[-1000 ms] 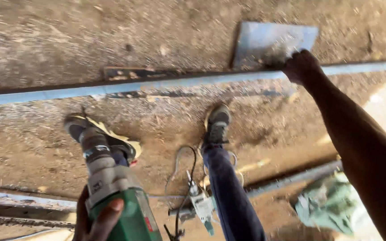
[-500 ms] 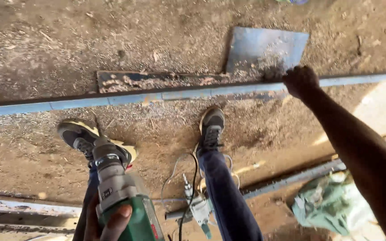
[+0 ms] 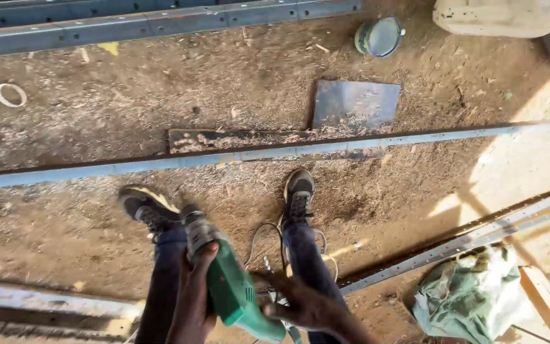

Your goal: Using a power drill to create a series of holes in long metal beams laid out on the ground.

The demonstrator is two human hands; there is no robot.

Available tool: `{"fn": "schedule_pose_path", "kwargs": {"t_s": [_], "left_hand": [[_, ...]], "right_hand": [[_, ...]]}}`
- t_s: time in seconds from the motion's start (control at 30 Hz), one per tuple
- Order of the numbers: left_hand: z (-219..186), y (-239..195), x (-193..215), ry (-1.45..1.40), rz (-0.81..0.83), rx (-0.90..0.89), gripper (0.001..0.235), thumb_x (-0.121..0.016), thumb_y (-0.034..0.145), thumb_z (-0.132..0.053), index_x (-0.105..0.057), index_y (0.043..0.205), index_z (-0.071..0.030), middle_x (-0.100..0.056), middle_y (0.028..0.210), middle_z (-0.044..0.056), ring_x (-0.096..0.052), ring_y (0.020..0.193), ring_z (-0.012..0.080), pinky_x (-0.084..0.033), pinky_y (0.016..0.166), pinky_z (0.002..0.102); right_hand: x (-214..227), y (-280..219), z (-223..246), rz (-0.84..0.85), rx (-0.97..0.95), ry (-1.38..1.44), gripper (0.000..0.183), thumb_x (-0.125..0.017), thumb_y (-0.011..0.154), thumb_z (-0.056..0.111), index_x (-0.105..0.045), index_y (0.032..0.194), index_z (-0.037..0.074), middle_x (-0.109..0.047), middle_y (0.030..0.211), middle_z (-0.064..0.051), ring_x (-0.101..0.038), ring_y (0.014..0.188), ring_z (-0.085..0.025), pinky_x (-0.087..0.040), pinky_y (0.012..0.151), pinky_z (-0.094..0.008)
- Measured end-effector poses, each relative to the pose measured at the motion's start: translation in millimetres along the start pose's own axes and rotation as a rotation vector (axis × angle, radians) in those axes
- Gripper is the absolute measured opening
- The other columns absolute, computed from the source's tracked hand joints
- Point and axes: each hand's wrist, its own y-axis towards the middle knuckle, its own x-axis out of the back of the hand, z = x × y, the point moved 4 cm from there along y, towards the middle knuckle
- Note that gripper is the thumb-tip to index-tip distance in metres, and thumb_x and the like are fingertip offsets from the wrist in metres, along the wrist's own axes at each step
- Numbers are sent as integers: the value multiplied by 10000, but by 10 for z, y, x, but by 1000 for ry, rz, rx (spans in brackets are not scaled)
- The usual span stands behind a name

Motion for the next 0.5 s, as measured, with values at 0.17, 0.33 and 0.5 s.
{"fn": "schedule_pose_path", "kwargs": {"t_s": [0.17,0.33,0.5], "left_hand": [[74,284,76,-6,70,-75,538,-745,740,-241,-629,1262,-181,-674,928,103,-620,753,251,-494,605,419],[-80,23,-115,29,143,-114,564,-747,720,-260,-616,1244,-98,-654,971,137,-632,837,284,-497,668,412],[186,500,-262,-23,244,-10,491,-747,767,-281,-619,1172,-36,-657,908,141,-651,797,296,-529,666,442]], "right_hand": [[-696,16,19,-237,37,550,1068,-602,895,738,-219,1598,31,-442,1547,-131,-445,1389,-209,-384,1121,-363],[-833,-1,-315,-546,-383,-13,1013,-872,722,459,-380,1552,151,-750,1278,-100,-741,1133,-259,-555,936,-369],[-549,20,-287,-637,-234,-166,703,-734,847,384,-495,1440,92,-783,896,-156,-746,686,-324,-538,615,-457]]}}
